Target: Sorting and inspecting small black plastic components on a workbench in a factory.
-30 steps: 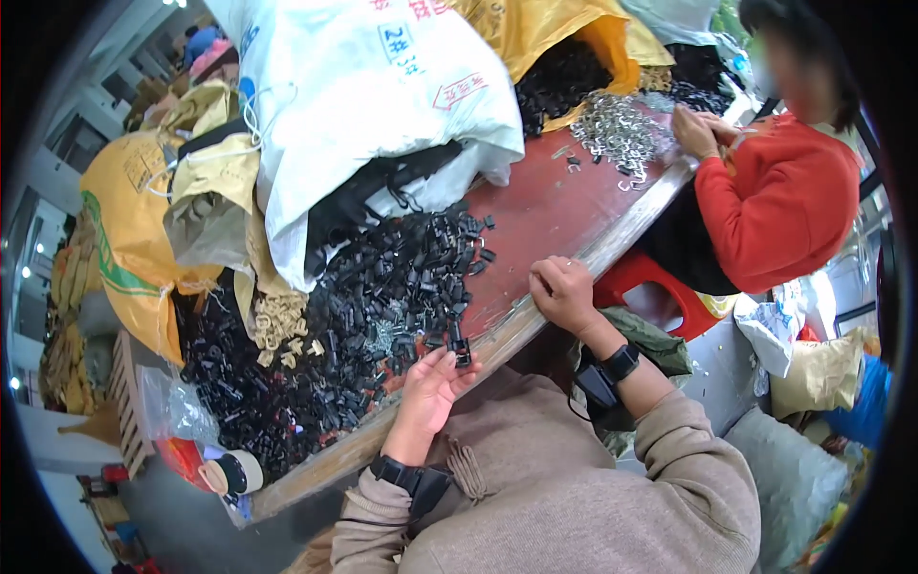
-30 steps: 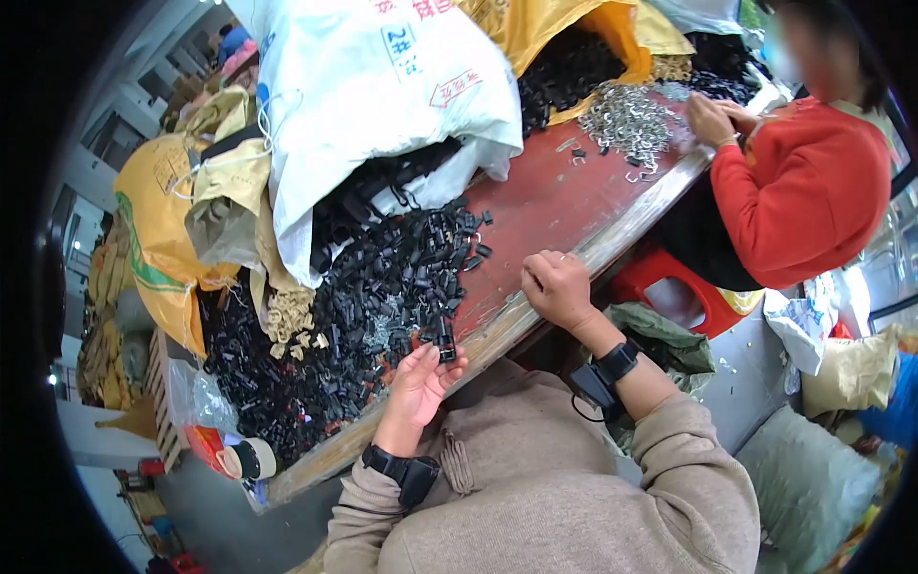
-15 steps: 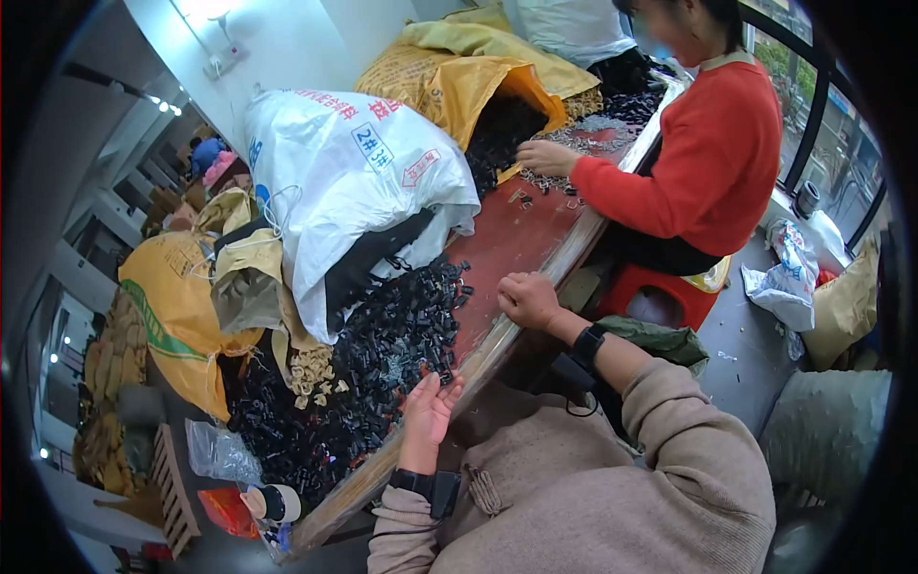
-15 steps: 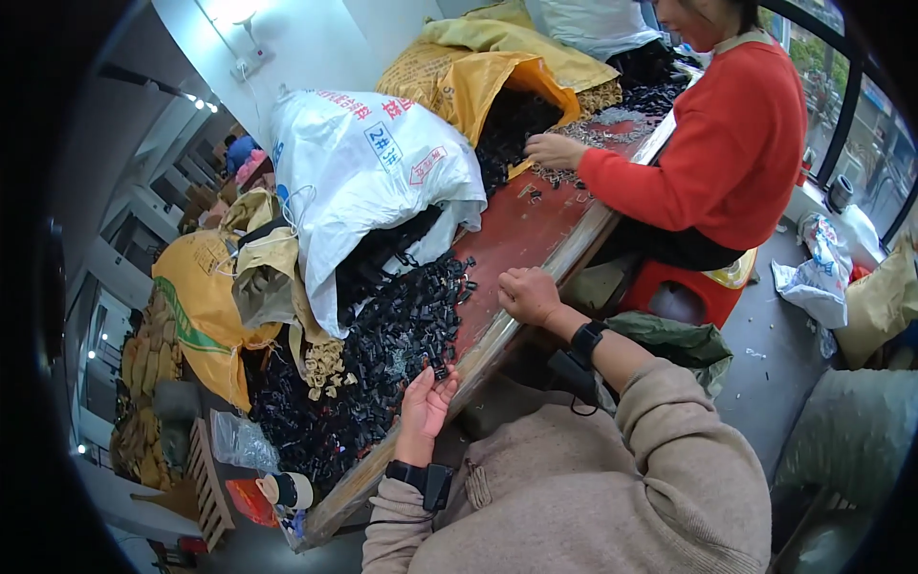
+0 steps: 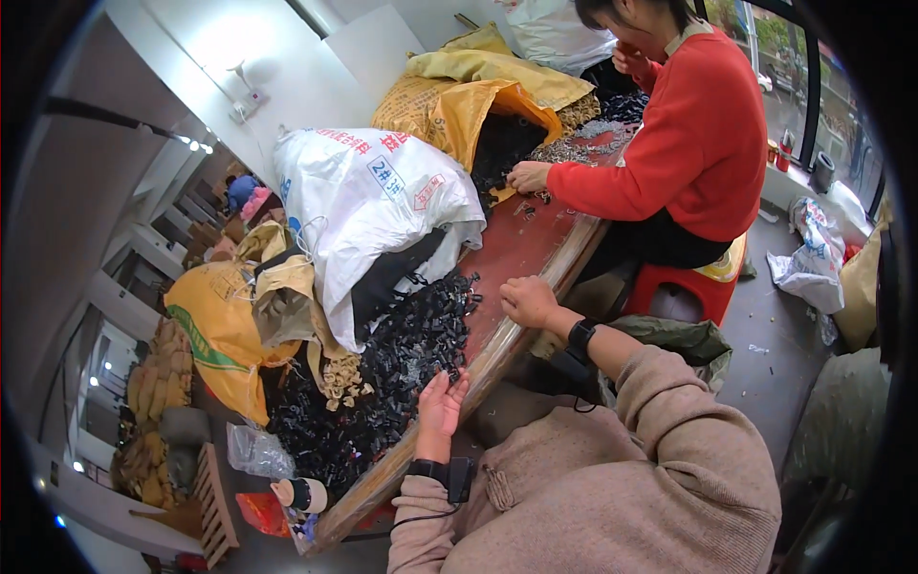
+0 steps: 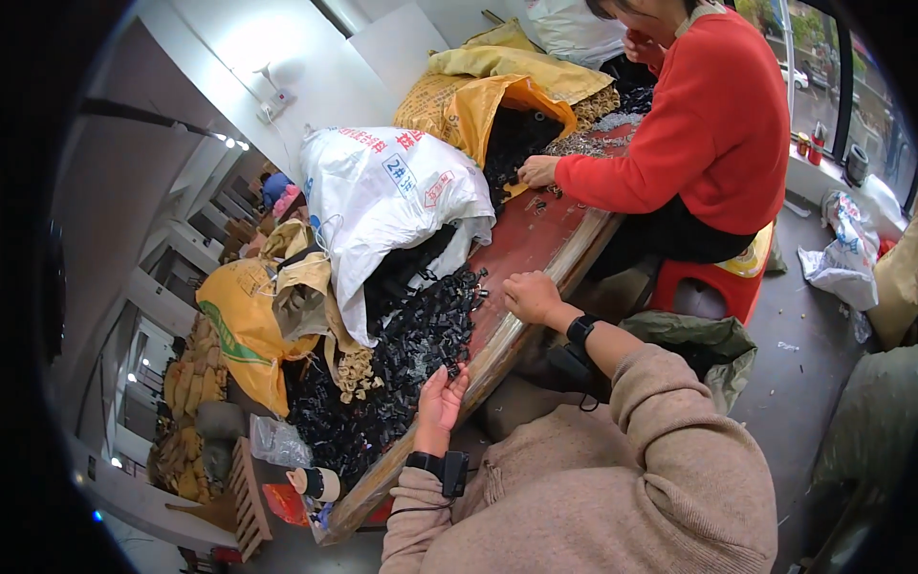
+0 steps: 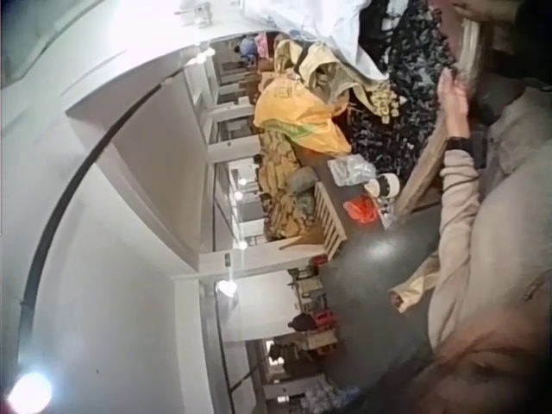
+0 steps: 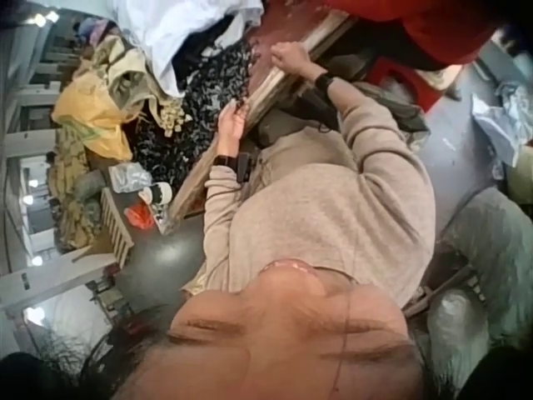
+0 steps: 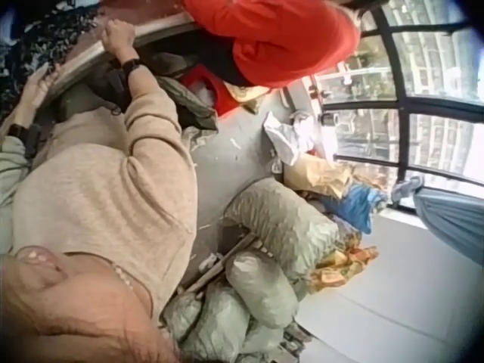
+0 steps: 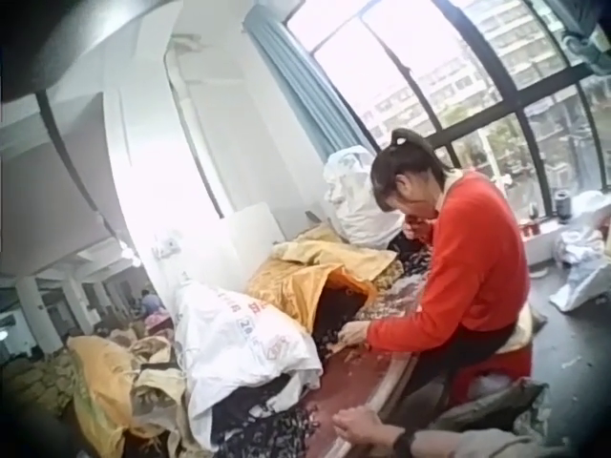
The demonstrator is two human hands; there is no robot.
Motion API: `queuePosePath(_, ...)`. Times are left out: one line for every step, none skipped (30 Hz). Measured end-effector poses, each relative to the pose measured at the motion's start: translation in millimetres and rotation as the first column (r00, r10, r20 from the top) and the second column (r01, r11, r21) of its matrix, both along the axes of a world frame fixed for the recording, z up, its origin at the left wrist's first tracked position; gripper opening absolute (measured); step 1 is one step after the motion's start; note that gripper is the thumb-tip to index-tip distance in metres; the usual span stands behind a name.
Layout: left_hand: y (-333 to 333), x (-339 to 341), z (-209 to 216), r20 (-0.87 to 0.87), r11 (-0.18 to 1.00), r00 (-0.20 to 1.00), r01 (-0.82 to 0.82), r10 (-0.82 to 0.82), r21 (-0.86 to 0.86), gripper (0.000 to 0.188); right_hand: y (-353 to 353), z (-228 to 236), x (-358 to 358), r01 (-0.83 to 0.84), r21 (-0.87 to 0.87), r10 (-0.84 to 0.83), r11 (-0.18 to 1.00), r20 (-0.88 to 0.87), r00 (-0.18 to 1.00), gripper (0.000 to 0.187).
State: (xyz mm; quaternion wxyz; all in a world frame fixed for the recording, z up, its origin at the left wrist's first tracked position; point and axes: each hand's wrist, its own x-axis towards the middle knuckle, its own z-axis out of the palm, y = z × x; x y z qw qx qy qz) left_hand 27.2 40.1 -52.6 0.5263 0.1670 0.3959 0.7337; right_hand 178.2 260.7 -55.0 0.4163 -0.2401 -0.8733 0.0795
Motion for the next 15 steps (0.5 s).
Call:
queuePosePath(-0.4,0.9,0.2,-0.007,1.000,1.000,-0.002,0.002,-0.003,0.017,-0.8,0.0,0.4,-0.001,-0.004,0.001,1.000,-0.003,1.000,0.010)
queuePosePath(-0.9,1.6,0.2,-0.014,1.000,1.000,-0.004,0.004,-0.007,0.017,-1.3,0.0,0.7,-0.003,-0.009,0.003,1.000,-0.006,1.000,0.010)
queuePosePath(-1.5,1.6,0.3,-0.020,1.000,1.000,-0.007,0.007,-0.011,0.017,-1.7,-0.2,0.6,-0.005,-0.015,0.005,1.000,-0.008,1.000,0.011)
queuePosePath(-0.7,0.9,0.4,-0.036,1.000,0.999,-0.009,0.008,-0.021,0.017,-0.8,-0.3,0.7,-0.007,-0.024,0.007,1.000,-0.024,1.000,0.011)
queuePosePath(0.9,2.7,0.5,-0.034,1.000,0.999,-0.006,0.005,-0.020,0.017,0.3,-0.2,2.7,-0.002,-0.038,0.002,0.999,0.004,1.000,0.011)
queuePosePath(2.4,3.8,0.6,-0.031,1.000,1.000,-0.003,0.003,-0.019,0.017,1.5,-0.1,4.1,0.003,-0.053,-0.002,0.999,0.032,0.999,0.012)
queuePosePath(2.2,4.1,1.2,-0.027,1.000,1.000,0.000,0.000,-0.018,0.017,1.4,-0.2,4.0,0.009,-0.067,-0.005,0.998,0.063,0.998,0.013)
queuePosePath(0.5,3.9,1.9,-0.032,1.000,0.999,-0.003,0.003,-0.028,0.017,0.3,-0.5,3.0,0.005,-0.077,-0.001,0.997,0.057,0.998,0.013)
queuePosePath(-1.2,3.7,2.6,-0.037,0.999,0.999,-0.003,0.001,-0.033,0.017,-0.9,-0.9,2.2,0.003,-0.076,0.001,0.997,0.055,0.998,0.013)
queuePosePath(1.2,3.9,2.9,-0.040,0.999,0.999,0.005,-0.007,-0.035,0.017,0.7,-1.2,3.4,0.007,-0.072,-0.003,0.997,0.055,0.998,0.013)
queuePosePath(3.3,4.1,3.3,-0.041,0.999,0.999,0.015,-0.016,-0.038,0.017,1.6,-1.8,4.8,0.013,-0.068,-0.009,0.998,0.056,0.998,0.013)
queuePosePath(3.8,4.1,3.8,-0.041,0.999,0.999,0.022,-0.024,-0.044,0.017,1.9,-2.4,5.2,0.021,-0.075,-0.016,0.997,0.056,0.998,0.013)
queuePosePath(2.6,3.9,4.5,-0.042,0.999,0.999,0.019,-0.021,-0.046,0.018,2.2,-2.6,3.9,0.009,-0.071,-0.006,0.997,0.046,0.999,0.013)
queuePosePath(1.3,3.3,5.4,-0.042,0.999,0.999,0.016,-0.018,-0.049,0.018,2.7,-2.7,2.0,-0.002,-0.067,0.005,0.998,0.038,0.999,0.013)
queuePosePath(-0.9,4.0,5.7,-0.037,0.998,0.999,0.011,-0.013,-0.054,0.019,0.5,-3.3,1.1,-0.016,-0.066,0.018,0.998,0.033,0.999,0.013)
